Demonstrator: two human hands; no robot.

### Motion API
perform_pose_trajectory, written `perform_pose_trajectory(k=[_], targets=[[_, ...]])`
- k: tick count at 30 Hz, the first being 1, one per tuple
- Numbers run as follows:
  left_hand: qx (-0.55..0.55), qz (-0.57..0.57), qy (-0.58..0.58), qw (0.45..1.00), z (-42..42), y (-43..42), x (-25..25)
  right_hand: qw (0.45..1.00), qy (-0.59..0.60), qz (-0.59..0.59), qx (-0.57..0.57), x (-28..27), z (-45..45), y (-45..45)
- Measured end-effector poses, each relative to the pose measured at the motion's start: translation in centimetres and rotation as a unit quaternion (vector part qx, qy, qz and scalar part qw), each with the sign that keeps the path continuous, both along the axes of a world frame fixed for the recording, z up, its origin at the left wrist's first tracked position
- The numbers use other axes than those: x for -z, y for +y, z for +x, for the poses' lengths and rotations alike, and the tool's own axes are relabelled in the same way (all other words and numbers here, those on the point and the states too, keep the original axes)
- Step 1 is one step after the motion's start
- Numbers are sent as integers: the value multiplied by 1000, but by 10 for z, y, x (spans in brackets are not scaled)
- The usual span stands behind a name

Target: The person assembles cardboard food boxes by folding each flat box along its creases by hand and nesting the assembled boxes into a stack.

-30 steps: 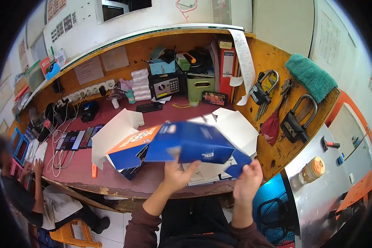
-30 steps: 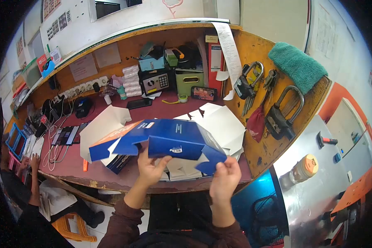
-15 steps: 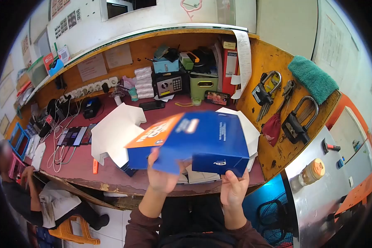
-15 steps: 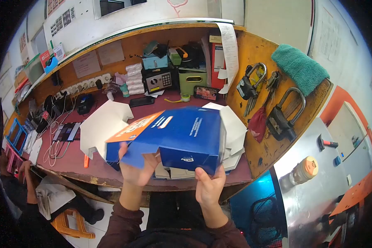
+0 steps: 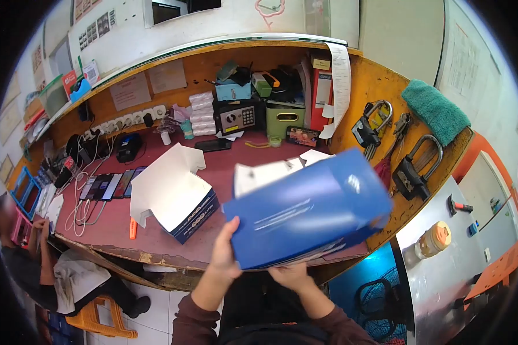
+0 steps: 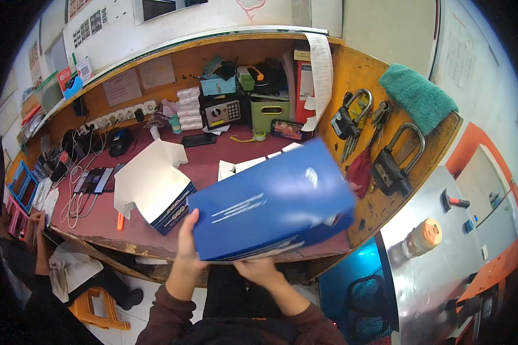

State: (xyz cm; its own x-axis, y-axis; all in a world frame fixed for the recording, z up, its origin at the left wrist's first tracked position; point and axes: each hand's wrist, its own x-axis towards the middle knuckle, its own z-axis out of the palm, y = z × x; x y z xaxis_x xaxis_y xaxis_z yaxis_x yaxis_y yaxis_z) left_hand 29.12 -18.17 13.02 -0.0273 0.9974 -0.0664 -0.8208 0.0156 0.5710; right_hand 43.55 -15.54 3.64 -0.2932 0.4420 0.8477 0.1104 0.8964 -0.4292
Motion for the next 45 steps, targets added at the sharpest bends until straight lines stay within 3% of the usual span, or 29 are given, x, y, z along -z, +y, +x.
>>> perform_pose_trajectory(k=[1,2,3,4,6,8,11,12,14,15,16,18,19,20,21,24,25,27,28,29,31,32,33,34,36,37,38,41,45], targets=[[23,16,15,999,-19,1,5,992,-29,-77,95,-3,12,-6],[45,31,30,998,-38,3,12,983,-2,-169,67,2,32,3],[41,44,94,994,-53,2,15,914,166,-340,-146,6,56,16],[41,42,95,994,-62,1,14,761,330,-435,-350,6,77,23],[59,85,281,954,-74,2,10,600,450,-464,-472,-24,81,12],[34,106,288,951,-78,5,10,774,306,-493,-254,-5,90,13],[-3,228,243,943,-93,13,33,811,138,-521,-229,-39,85,18],[-4,227,244,943,-84,8,31,811,138,-521,-230,-47,76,14],[87,312,125,938,-54,0,27,760,400,-461,-223,-63,44,2],[120,337,84,930,-42,-3,29,769,436,-435,-172,-71,29,-2],[129,294,63,945,-34,-8,36,769,436,-435,-171,-64,26,-1],[146,207,24,967,-22,-17,49,903,330,-239,-137,-47,19,4],[154,162,6,975,-18,-18,52,923,309,-184,-139,-46,17,7],[154,161,6,975,-14,-12,57,922,310,-184,-139,-44,10,5],[248,220,-164,929,-12,-1,64,916,344,-176,-106,-54,-1,-2],[164,194,-174,952,12,-7,24,900,380,-183,-112,-100,-8,-18],[18,284,30,958,20,-4,17,902,336,-246,-119,-116,-7,-25],[-61,355,203,911,20,-2,11,929,192,-312,-45,-117,-7,-28],[-110,381,279,875,20,-1,8,978,165,-78,97,-114,-18,-16],[-120,365,257,887,12,5,15,973,199,-114,26,-117,-14,-18],[-158,344,201,904,6,8,7,901,380,-192,-86,-111,-17,-15],[-158,344,200,904,1,7,5,814,517,-233,-123,-91,-22,-11],[-154,333,256,895,-7,5,4,811,458,-291,-220,-86,-3,-11],[-150,319,311,883,-15,3,4,783,453,-368,-215,-102,4,-11],[-177,294,344,874,-29,6,14,670,490,-520,-201,-121,18,-8],[-189,316,377,850,-35,7,14,646,477,-510,-309,-111,32,-3],[-200,337,408,824,-38,9,13,645,476,-511,-309,-106,29,-2],[-228,369,382,816,-30,9,11,879,369,-297,-59,-94,15,-3],[-225,407,361,808,-21,7,16,903,340,-258,46,-91,10,7]])
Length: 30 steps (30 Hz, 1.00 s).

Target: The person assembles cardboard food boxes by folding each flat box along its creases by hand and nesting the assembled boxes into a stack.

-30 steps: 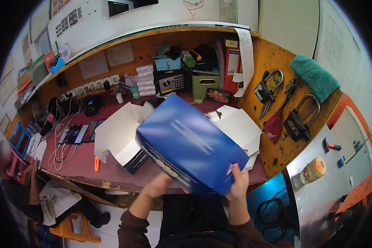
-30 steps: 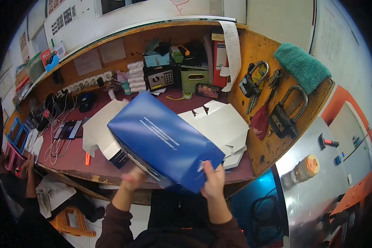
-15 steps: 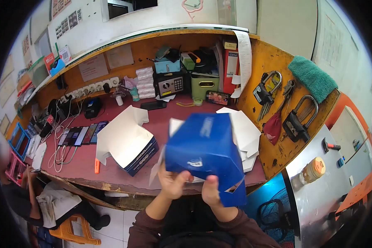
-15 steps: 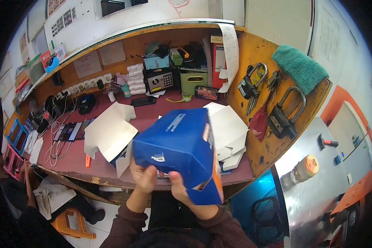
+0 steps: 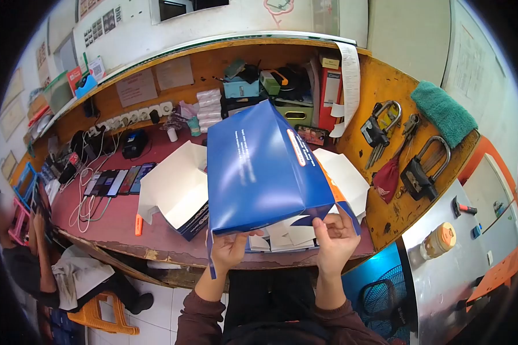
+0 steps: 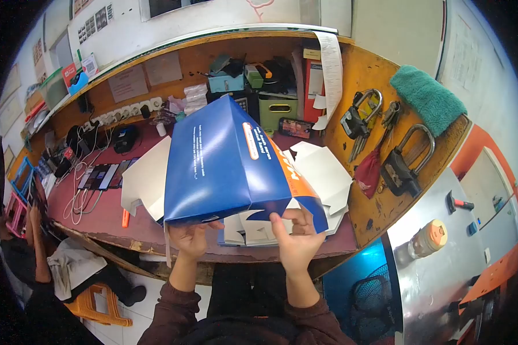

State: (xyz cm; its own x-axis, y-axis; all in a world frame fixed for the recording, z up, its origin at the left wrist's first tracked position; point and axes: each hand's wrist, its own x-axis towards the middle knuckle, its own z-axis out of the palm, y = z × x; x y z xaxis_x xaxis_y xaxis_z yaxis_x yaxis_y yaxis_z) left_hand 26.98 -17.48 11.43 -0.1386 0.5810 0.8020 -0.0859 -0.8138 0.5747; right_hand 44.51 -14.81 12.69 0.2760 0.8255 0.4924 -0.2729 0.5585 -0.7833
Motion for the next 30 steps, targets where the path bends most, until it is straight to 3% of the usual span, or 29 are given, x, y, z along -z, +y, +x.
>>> perform_pose_trajectory(k=[5,7,9,10,11,13,14,15,16,17,18,19,21,22,23,25,29,30], targets=[[-3,-12,1,1000,16,2,0,1000,-22,20,3,9,-18,0],[-2,-39,-21,999,28,0,3,986,154,54,-45,19,-40,-5],[7,-41,-25,999,32,6,13,964,221,-65,-130,16,-54,-13],[-117,-15,-5,993,41,13,18,933,280,-90,-208,14,-56,-14],[-118,-15,-6,993,40,14,22,891,335,-116,-284,10,-56,-15],[-78,-86,-19,993,36,14,14,896,325,-101,-285,9,-49,-8],[-31,-175,-33,984,34,10,9,900,316,-87,-287,9,-45,-4],[-32,-175,-34,983,32,8,3,900,315,-88,-288,6,-43,-3],[118,-222,-227,941,30,7,-3,915,295,-89,-262,3,-41,-3],[263,-255,-404,838,28,8,-5,928,275,-88,-235,1,-39,-2],[275,-289,-482,780,22,9,-3,940,247,-76,-224,1,-37,0],[276,-290,-481,780,14,13,10,940,248,-76,-222,0,-39,0],[351,-222,-348,841,6,17,24,966,225,-55,-113,-5,-47,-2],[120,-336,-292,887,18,6,12,966,224,-55,-115,-5,-45,-3],[118,-335,-294,888,19,6,14,963,221,-48,-145,-2,-41,-5],[-149,-260,-61,952,21,5,18,958,220,-44,-176,5,-42,-10],[-122,-284,-220,925,34,3,19,968,143,-102,-181,11,-64,-23],[-109,-308,-213,921,31,4,18,951,201,-96,-216,19,-70,-18]])
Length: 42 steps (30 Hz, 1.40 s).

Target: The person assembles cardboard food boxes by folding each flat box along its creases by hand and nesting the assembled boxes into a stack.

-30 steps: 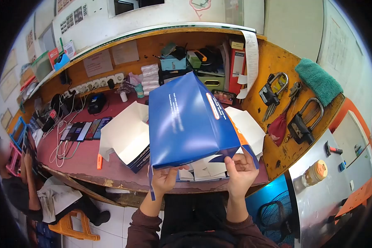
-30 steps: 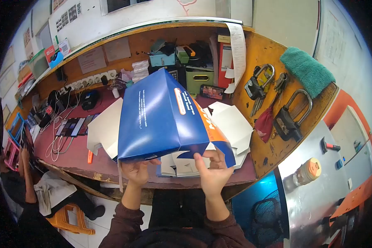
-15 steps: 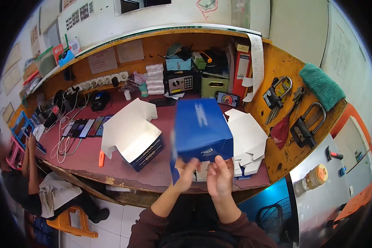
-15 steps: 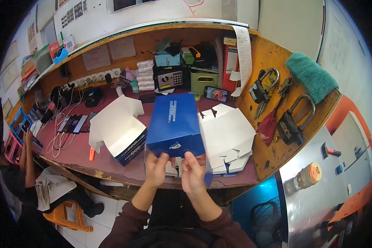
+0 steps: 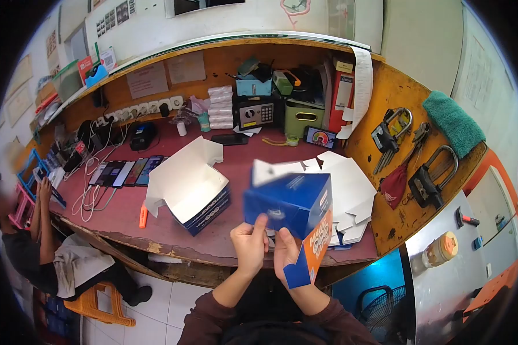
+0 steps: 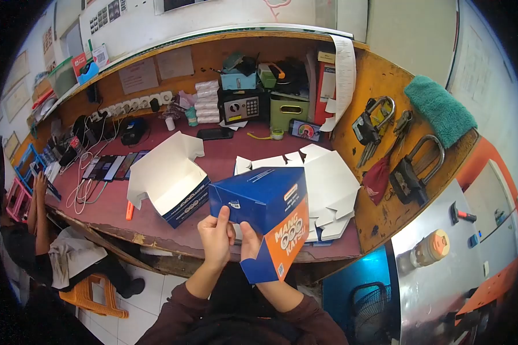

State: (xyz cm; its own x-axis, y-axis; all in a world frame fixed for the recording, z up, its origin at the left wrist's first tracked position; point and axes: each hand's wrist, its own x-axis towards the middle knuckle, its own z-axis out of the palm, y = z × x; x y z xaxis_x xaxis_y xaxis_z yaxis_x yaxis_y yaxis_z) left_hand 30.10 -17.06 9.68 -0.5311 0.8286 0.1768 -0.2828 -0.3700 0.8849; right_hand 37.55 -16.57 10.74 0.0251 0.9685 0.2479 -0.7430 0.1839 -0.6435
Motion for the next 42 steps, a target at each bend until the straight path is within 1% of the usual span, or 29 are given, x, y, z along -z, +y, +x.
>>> perform_pose_trajectory(k=[1,2,3,4,5,6,7,8,9,10,11,12,13,15,16,18,19,20,21,22,23,25,27,28,30,31,33,36,42], targets=[[-1,1,-2,1000,-4,-4,-2,998,63,-2,-30,6,-2,3],[102,-71,103,987,-11,-12,-6,999,-19,-13,-34,10,8,10],[202,-141,205,947,-17,-20,-11,996,-85,22,-9,-3,16,11],[201,-140,204,948,-22,-26,-18,991,-133,30,-4,0,20,19],[102,-107,349,925,-29,-33,-26,983,-179,39,0,7,23,29],[-1,-73,483,872,-35,-38,-33,983,-180,38,-2,12,29,36],[-103,-41,601,791,-39,-42,-37,825,-515,215,92,18,35,42],[-125,-58,551,823,-38,-37,-42,684,-660,287,120,26,32,45],[-132,-64,548,823,-45,-31,-35,520,-754,367,163,33,30,48],[-45,-45,480,875,-58,-19,-18,676,-621,390,66,44,23,48],[41,-24,404,914,-72,-9,3,798,-459,390,-38,50,16,46],[26,26,383,923,-85,-4,26,695,-551,461,26,10,8,32],[21,100,330,939,-97,3,60,664,-592,456,34,-11,-2,25],[54,-33,54,997,-100,-15,44,542,-728,420,28,-29,-14,6],[67,-33,13,997,-106,-22,35,542,-727,421,23,-29,-23,4],[42,0,28,999,-121,-36,34,469,-720,511,21,-34,-43,6],[29,23,43,998,-131,-45,29,468,-720,513,18,-36,-54,10],[82,64,125,987,-155,-54,31,482,-689,541,-6,-36,-66,17],[62,0,201,978,-178,-63,39,497,-657,566,-27,-39,-79,24],[-50,-50,412,908,-191,-67,33,488,-664,564,-58,-45,-93,29],[-160,-97,596,781,-201,-69,28,478,-670,561,-89,-51,-108,33],[-179,-99,617,760,-217,-66,40,493,-651,568,-107,-54,-135,41],[-141,-125,693,696,-234,-62,49,491,-637,576,-146,-58,-157,46],[-142,-125,692,696,-237,-61,49,486,-646,567,-157,-60,-163,47],[-163,-85,730,659,-240,-57,48,479,-658,558,-161,-57,-172,51],[-162,-84,729,660,-240,-55,45,473,-669,550,-163,-55,-176,55],[-156,11,702,695,-239,-51,42,470,-682,534,-172,-50,-178,65],[-145,49,686,711,-236,-47,40,463,-703,508,-184,-43,-179,73],[-109,34,650,751,-235,-43,41,425,-752,471,-179,-36,-178,64]])
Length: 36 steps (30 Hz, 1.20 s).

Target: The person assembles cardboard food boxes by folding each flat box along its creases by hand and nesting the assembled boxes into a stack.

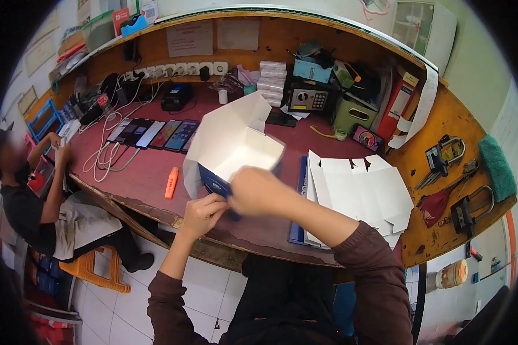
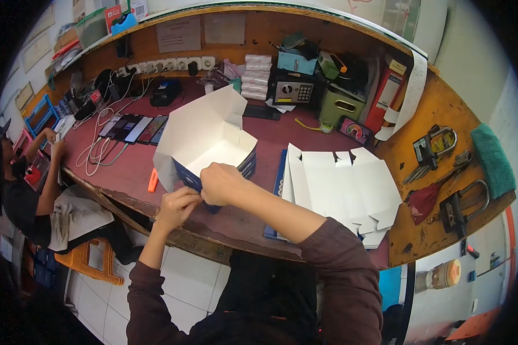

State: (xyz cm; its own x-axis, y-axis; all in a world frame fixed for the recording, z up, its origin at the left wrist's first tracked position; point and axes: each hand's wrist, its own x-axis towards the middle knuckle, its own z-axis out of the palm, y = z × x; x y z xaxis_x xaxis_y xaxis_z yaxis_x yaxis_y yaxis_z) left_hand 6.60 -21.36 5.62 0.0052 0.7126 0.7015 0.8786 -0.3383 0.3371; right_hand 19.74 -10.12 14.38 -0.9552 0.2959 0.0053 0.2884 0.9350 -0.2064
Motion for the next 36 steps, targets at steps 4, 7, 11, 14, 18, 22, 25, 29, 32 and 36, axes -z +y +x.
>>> perform_pose_trajectory(k=[4,7,11,14,18,22,25,29,32,36], targets=[[-6,-27,11,1000,-1,3,1,998,-64,13,-15,7,-4,-4],[-31,-50,-4,998,5,2,2,990,-113,12,-89,6,-27,7],[-32,-28,56,997,11,1,2,997,-49,53,-10,-2,-41,-1],[-151,-47,74,985,5,5,8,997,10,76,11,6,-44,-5],[-271,-47,114,955,7,15,32,996,-52,67,24,22,-60,0],[-258,-46,106,959,17,18,25,992,-117,22,-31,34,-52,21],[-241,-26,108,964,14,16,33,909,-255,-324,58,25,-48,59],[-235,30,38,971,35,15,35,933,164,229,224,27,-27,112],[-174,80,65,979,42,19,29,945,97,16,311,23,-33,136],[-139,74,70,985,20,42,18,956,103,32,272,37,-37,161]])
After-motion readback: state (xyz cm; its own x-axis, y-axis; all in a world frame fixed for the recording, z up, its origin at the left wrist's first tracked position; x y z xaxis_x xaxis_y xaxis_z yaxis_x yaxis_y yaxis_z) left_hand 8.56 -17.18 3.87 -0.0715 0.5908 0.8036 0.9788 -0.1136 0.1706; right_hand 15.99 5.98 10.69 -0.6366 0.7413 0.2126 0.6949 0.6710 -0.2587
